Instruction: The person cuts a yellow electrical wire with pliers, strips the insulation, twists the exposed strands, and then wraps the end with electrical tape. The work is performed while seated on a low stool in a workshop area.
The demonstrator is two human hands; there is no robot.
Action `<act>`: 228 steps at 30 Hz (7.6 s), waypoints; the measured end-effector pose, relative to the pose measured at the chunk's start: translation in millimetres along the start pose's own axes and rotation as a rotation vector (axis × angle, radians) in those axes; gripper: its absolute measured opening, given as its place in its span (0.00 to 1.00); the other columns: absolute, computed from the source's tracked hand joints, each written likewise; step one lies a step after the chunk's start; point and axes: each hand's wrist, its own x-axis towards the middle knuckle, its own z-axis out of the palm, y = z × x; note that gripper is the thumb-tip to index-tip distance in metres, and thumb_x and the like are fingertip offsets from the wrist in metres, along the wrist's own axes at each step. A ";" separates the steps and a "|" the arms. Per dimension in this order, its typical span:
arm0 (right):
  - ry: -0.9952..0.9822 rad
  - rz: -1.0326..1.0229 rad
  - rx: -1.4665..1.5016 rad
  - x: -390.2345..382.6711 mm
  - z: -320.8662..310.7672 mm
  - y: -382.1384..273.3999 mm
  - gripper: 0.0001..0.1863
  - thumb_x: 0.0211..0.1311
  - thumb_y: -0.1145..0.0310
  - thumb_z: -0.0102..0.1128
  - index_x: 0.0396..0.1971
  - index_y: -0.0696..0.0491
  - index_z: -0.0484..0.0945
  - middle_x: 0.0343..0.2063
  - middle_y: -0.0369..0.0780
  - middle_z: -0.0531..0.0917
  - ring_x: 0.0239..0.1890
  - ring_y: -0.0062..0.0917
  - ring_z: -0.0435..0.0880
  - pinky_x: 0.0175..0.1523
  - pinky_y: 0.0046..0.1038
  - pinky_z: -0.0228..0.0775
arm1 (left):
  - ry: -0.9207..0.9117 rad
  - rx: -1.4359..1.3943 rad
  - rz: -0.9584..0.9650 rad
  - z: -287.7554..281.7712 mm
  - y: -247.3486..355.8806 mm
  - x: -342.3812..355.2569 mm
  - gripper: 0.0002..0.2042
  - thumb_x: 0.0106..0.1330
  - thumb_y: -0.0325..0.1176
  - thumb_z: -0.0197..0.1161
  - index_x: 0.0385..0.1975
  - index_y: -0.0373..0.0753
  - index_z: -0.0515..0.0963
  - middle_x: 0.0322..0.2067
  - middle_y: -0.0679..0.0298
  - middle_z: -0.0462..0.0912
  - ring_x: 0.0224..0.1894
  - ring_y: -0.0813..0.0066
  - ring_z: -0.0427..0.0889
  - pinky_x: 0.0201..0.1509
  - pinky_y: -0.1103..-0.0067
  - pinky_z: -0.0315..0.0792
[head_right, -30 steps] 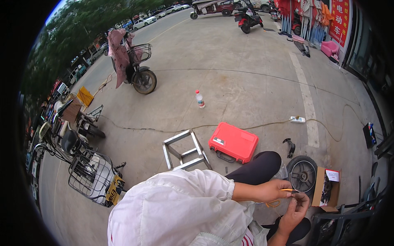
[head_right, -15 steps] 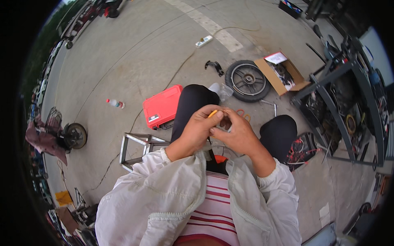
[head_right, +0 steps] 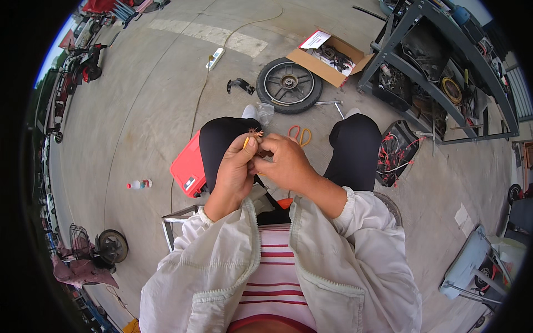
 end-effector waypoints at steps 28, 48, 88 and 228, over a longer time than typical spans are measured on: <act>-0.018 -0.048 -0.529 3.2 -67.2 28.4 0.06 0.67 0.63 0.52 0.36 0.47 0.76 0.31 0.44 0.83 0.37 0.46 0.81 0.37 0.46 0.70 | -0.007 0.055 -0.043 1.5 9.4 -0.2 0.06 0.74 0.35 0.57 0.39 0.40 0.75 0.22 0.75 0.64 0.20 0.88 0.56 0.20 0.88 0.51; 0.112 -0.285 -0.497 -0.1 -32.3 -34.4 0.08 0.56 0.72 0.66 0.32 0.55 0.77 0.33 0.41 0.79 0.40 0.39 0.80 0.46 0.37 0.73 | 0.158 1.319 0.624 -6.0 0.4 -12.8 0.05 0.66 0.29 0.62 0.38 0.37 0.77 0.26 0.54 0.81 0.27 0.58 0.81 0.31 0.72 0.73; 0.785 -0.055 -0.331 31.8 -82.4 19.3 0.04 0.59 0.78 0.62 0.34 0.58 0.81 0.30 0.42 0.81 0.30 0.28 0.82 0.39 0.27 0.74 | 0.042 0.734 -0.006 -32.1 -40.4 -23.5 0.10 0.75 0.35 0.53 0.37 0.35 0.74 0.24 0.74 0.68 0.26 0.88 0.64 0.29 0.83 0.62; 0.112 0.000 -0.180 -5.8 -92.0 -5.7 0.04 0.63 0.74 0.58 0.37 0.54 0.78 0.31 0.37 0.78 0.29 0.23 0.77 0.36 0.26 0.70 | 0.193 0.081 -0.117 -46.3 -15.6 16.1 0.11 0.77 0.41 0.52 0.45 0.39 0.70 0.32 0.65 0.79 0.18 0.85 0.65 0.18 0.87 0.58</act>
